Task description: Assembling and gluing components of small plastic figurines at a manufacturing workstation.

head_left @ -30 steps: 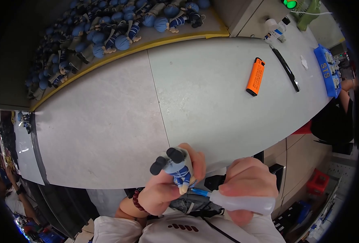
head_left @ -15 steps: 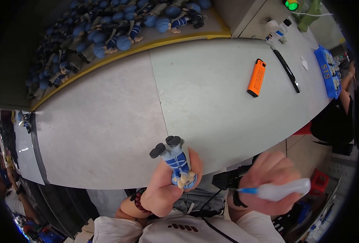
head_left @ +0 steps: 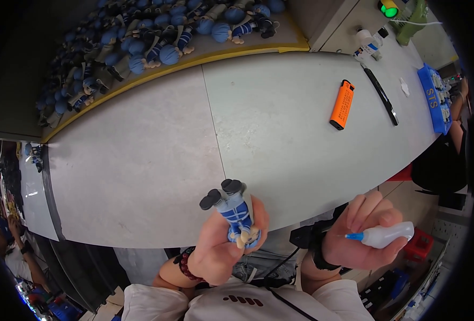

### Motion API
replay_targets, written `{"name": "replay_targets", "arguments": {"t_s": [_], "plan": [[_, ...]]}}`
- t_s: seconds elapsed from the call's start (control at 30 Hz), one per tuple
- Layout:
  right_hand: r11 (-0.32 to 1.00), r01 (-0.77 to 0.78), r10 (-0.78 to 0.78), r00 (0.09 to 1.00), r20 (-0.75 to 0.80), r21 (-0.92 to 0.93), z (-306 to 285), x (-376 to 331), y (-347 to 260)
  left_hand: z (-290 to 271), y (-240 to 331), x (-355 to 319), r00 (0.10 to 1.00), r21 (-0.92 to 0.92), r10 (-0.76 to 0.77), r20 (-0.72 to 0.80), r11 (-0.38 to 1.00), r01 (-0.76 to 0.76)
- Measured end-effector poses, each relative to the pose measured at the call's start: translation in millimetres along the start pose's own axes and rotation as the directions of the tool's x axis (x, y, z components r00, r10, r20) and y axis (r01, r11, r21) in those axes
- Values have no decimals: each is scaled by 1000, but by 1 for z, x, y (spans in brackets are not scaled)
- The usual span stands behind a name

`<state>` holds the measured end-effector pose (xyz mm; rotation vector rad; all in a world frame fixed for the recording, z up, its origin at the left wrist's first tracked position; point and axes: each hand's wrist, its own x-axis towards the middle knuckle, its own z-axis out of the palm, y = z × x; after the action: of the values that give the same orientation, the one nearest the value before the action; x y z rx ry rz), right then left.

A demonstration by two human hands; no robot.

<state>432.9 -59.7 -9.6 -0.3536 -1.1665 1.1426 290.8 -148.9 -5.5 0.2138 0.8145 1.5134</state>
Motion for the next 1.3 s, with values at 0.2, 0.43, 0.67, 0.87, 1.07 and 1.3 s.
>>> {"name": "replay_targets", "arguments": {"t_s": [0.2,0.43,0.67,0.87,1.07,1.3], "plan": [[1000,3,-3,1000,21,16,-1,-3,0,-22,-11,-4,939,29,124,321,990,-141],[999,-11,10,999,40,33,1,-2,1,-9,-5,-5,1000,19,-6,18,1000,6],[1000,22,-21,999,33,-23,-3,-5,1,-18,-7,-5,952,-9,59,301,998,-59],[1000,21,-20,999,28,-13,-4,-4,1,-28,-13,-7,930,-52,72,362,997,-58],[998,-28,28,999,17,51,17,-8,0,-11,-12,-8,975,12,70,212,997,-74],[995,-77,83,992,93,-62,21,-8,-2,3,-6,-2,990,231,128,62,963,-139]]}}
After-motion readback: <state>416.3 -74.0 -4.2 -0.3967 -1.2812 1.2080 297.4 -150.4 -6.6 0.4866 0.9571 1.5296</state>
